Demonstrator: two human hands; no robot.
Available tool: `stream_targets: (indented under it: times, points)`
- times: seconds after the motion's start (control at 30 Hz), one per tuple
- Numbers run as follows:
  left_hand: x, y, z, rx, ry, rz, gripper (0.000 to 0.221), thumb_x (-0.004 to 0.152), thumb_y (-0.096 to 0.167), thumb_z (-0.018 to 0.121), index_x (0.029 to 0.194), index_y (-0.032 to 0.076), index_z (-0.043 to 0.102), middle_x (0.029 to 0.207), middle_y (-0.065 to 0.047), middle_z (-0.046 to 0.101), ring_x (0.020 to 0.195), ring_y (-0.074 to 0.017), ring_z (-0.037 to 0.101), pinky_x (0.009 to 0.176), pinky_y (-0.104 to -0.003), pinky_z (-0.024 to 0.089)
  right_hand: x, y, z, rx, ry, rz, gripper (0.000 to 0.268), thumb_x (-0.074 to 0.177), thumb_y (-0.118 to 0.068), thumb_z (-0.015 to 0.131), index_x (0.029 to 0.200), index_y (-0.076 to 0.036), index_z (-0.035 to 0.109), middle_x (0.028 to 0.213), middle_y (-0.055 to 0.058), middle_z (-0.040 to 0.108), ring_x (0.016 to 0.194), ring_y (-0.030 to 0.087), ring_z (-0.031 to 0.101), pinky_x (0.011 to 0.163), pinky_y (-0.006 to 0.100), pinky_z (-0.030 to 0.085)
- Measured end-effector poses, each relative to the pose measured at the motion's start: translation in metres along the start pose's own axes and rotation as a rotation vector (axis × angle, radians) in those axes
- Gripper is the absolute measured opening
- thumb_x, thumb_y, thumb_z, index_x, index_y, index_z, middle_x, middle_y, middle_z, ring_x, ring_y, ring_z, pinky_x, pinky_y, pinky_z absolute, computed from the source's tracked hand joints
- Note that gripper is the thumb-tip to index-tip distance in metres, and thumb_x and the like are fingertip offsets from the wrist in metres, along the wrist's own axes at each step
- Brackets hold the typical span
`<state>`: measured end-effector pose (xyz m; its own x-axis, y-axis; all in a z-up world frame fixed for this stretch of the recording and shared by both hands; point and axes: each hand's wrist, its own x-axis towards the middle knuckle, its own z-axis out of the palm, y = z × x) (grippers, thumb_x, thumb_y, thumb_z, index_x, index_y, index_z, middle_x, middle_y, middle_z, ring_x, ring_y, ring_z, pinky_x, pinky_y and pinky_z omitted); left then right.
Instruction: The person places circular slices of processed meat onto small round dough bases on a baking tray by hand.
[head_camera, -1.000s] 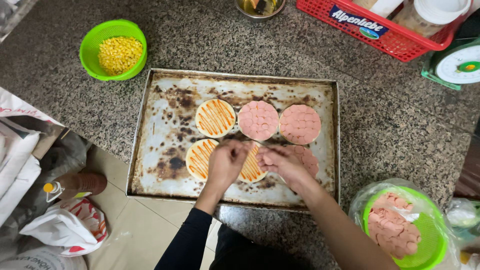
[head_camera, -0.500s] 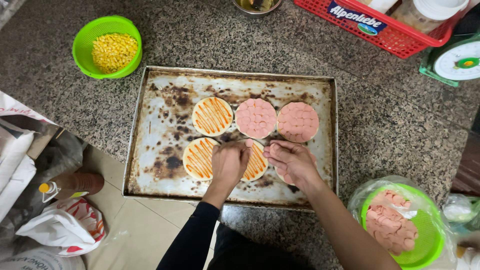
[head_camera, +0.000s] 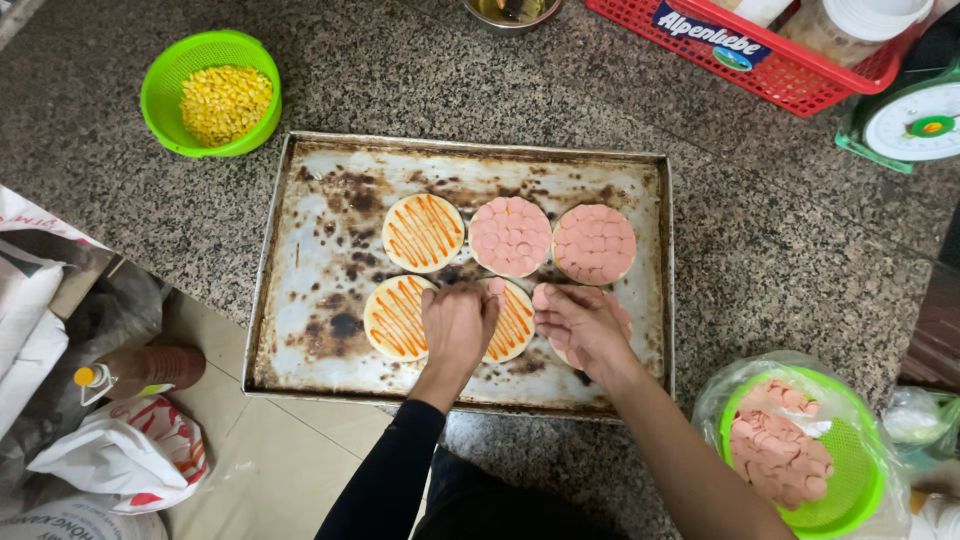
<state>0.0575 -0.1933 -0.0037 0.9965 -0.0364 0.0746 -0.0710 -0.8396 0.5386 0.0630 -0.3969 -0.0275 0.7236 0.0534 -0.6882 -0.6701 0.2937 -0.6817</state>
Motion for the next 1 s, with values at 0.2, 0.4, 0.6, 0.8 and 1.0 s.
stream_targets:
  times: [0.2,0.4,0.6,0.8,1.0]
  points:
    - [-0.002,0.012,-0.015,-0.435,0.01,-0.069,0.018,0.091,0.024,0.07,0.097,0.007,0.075,0.09,-0.008,0.073,0.064,-0.0241,0.066,0.063,-0.037,0.052,-0.002,0.003,0.003,0.031,-0.054,-0.005,0.033,0.096,-0.019,0.066,0.121,0.003,0.064,0.106,0.019,0.074,0.094,0.027,0.075,0.083,0.036,0.063]
    - [-0.013,0.028,-0.026,-0.49,-0.028,-0.047,0.019,0.083,0.019,0.079,0.092,0.003,0.072,0.081,-0.01,0.068,0.062,-0.0226,0.062,0.059,-0.036,0.051,-0.013,0.003,0.019,0.004,-0.096,-0.013,0.034,0.095,-0.018,0.064,0.122,0.002,0.065,0.112,0.017,0.075,0.099,0.026,0.074,0.087,0.037,0.063]
    - [-0.017,0.02,-0.028,-0.544,-0.067,-0.023,0.012,0.09,0.013,0.073,0.095,0.002,0.073,0.083,-0.012,0.067,0.063,-0.0223,0.063,0.059,-0.035,0.051,-0.022,0.0,0.024,-0.103,-0.12,0.052,0.035,0.099,-0.023,0.061,0.121,0.004,0.063,0.111,0.019,0.075,0.103,0.029,0.074,0.09,0.04,0.063]
    - [-0.016,-0.002,-0.031,-0.398,-0.014,-0.236,0.018,0.092,0.019,0.07,0.092,0.002,0.075,0.081,-0.013,0.072,0.06,-0.0251,0.067,0.06,-0.038,0.054,-0.014,0.002,0.014,-0.122,-0.063,0.031,0.04,0.097,-0.028,0.064,0.121,0.003,0.062,0.114,0.02,0.076,0.105,0.027,0.076,0.093,0.036,0.063]
    - [-0.02,-0.011,-0.023,-0.275,-0.016,-0.092,0.022,0.09,0.021,0.073,0.083,0.001,0.074,0.079,-0.018,0.071,0.068,-0.035,0.069,0.066,-0.045,0.054,-0.003,0.01,-0.003,-0.04,-0.026,-0.017,0.037,0.098,-0.023,0.065,0.117,0.006,0.055,0.113,0.023,0.074,0.101,0.03,0.075,0.09,0.039,0.062]
